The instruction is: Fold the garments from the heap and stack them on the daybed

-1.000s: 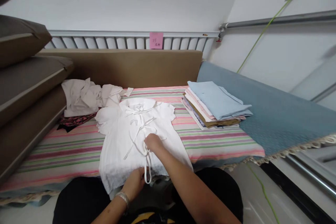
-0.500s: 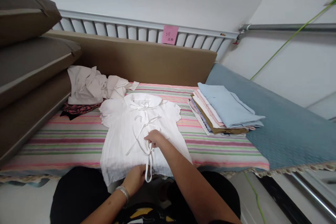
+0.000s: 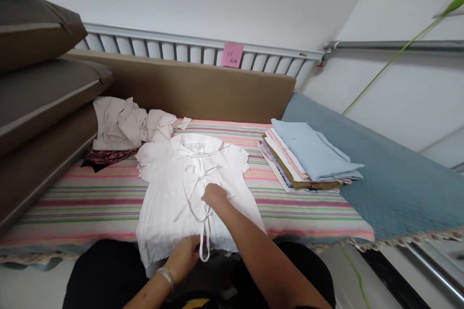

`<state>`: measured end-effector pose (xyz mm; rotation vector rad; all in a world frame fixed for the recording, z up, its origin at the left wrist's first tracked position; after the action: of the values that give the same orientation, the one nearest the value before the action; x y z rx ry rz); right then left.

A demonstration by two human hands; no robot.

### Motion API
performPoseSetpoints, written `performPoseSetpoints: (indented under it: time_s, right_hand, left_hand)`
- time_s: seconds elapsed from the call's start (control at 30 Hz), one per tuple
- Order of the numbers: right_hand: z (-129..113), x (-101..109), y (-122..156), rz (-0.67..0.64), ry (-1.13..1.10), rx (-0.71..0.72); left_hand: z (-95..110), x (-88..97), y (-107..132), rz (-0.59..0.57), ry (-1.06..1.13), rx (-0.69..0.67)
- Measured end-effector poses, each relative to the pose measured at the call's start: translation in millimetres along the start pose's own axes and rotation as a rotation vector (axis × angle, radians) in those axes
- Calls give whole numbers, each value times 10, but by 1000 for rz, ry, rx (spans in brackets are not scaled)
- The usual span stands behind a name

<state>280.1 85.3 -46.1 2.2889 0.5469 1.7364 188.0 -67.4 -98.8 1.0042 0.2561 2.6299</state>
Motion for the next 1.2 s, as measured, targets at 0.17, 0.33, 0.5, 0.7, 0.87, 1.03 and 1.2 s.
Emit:
performPoseSetpoints:
  time_s: [0.17,0.33,0.5,0.7,0.87,1.03,1.2]
  right_hand:
    - [10,28,351,290,-3,211]
    - [147,-352,517,420,15,588]
    - [274,-398,447,344,-46,627]
    - [1020,-204,484,571,-3,427]
    - [1503,-385,462,580,151,430]
    - [1461,-398,445,600,168,425]
    - [1476,-401,422,609,163,432]
  left_hand:
    - [104,281,48,383,-69,-68]
    - [-40,70,-161,362,-364,-204]
    - [-214,60,-251,293,-426,-217]
    - [-764,610,-93,658,-496,-8]
    - [-1020,647,-7,638,-724,76]
    - [-857,680,34,547,-758,139]
    - [-710,776,96,404,-683,215]
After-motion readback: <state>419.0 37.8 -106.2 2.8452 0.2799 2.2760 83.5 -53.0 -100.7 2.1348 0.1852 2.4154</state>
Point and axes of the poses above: each hand's wrist, its own y-axis away from the middle knuckle, its own x-axis out of the back of the hand, z = x × y, the point moved 2 cm from there along -y, towards the middle knuckle, and after that the axes turned 5 degrees about x, right-handed, at the moved point
